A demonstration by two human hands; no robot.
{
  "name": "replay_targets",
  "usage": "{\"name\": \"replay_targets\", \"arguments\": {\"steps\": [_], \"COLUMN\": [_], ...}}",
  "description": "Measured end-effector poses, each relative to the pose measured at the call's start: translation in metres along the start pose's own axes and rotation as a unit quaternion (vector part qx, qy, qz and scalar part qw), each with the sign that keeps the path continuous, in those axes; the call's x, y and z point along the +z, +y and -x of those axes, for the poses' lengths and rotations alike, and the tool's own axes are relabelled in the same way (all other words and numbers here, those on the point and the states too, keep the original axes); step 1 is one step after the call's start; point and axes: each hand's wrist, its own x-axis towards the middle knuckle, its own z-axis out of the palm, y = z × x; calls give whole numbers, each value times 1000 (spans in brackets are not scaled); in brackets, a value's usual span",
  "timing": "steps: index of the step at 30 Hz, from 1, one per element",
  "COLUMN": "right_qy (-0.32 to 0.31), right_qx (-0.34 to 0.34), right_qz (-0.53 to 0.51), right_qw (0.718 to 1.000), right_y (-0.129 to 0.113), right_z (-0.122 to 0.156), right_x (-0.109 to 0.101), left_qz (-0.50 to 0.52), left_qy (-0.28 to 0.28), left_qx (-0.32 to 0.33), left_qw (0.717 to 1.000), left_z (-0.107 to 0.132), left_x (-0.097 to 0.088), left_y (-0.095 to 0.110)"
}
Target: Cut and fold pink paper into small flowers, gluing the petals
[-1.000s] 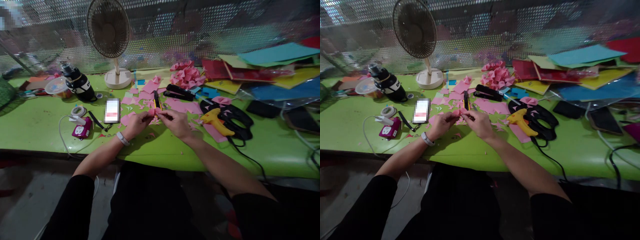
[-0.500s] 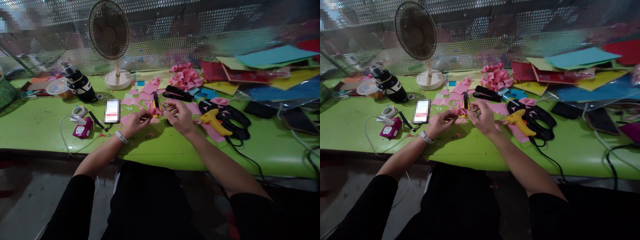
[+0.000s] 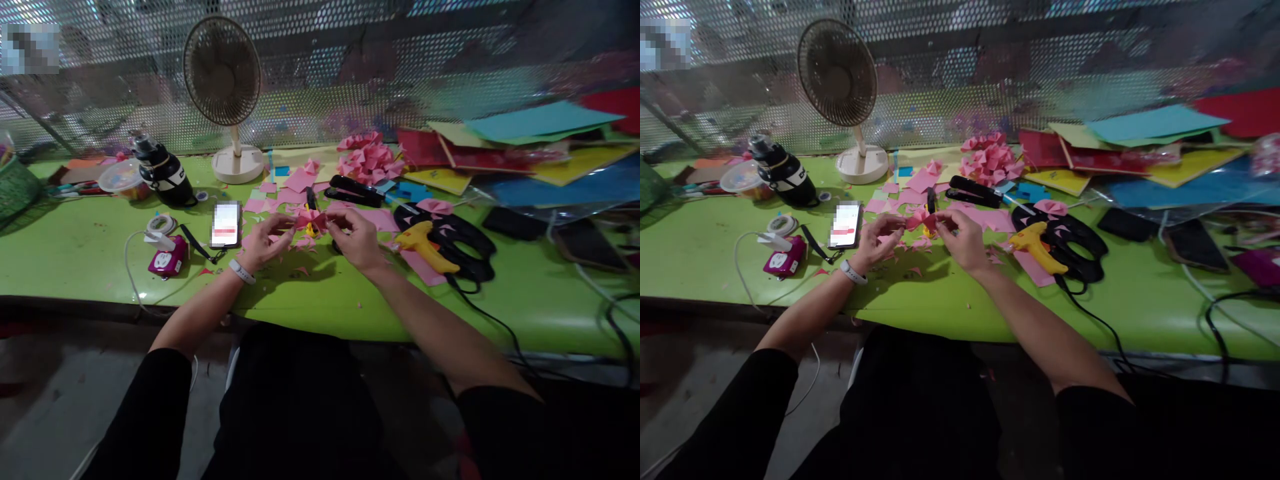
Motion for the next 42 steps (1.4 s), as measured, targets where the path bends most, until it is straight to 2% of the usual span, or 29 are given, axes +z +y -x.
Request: {"name": "replay_targets", "arguments": {"steps": [2,4,10,15,20,25,29,32,36,40,42], "right_qy": [3,-4,-30,-50,-103,-106,-101,-91,-73,-58,-9], "right_qx": [-14,-25,-37,-17,1,5,21,62,169,254,280], "right_qz": [17,31,44,32,58,66,87,76,31,8,43], "right_qw": [1000,999,998,998,993,992,991,991,983,965,959], "right_y": [-1,-3,-9,-4,5,7,10,11,10,9,14], "right_z": [0,1,3,4,6,7,7,5,-11,-49,-76], "right_x": [0,1,5,9,11,11,10,8,-2,-24,-36], "left_qz": [40,55,33,-4,-59,-118,-128,-121,-101,-122,-130], "left_qy": [10,-6,-51,-40,-37,-49,-79,-81,-41,-9,18], "left_qx": [-37,-71,-125,-115,-84,-45,-38,-38,-47,-38,-25], "left_qw": [998,996,990,992,994,991,988,989,993,992,991], "left_z": [-1,-3,-5,-5,-6,-5,-4,-4,-5,-7,-10], "left_x": [1,3,7,7,7,8,8,7,5,2,-1], "left_y": [-1,-5,-14,-15,-13,-14,-12,-8,-4,-5,-6]}}
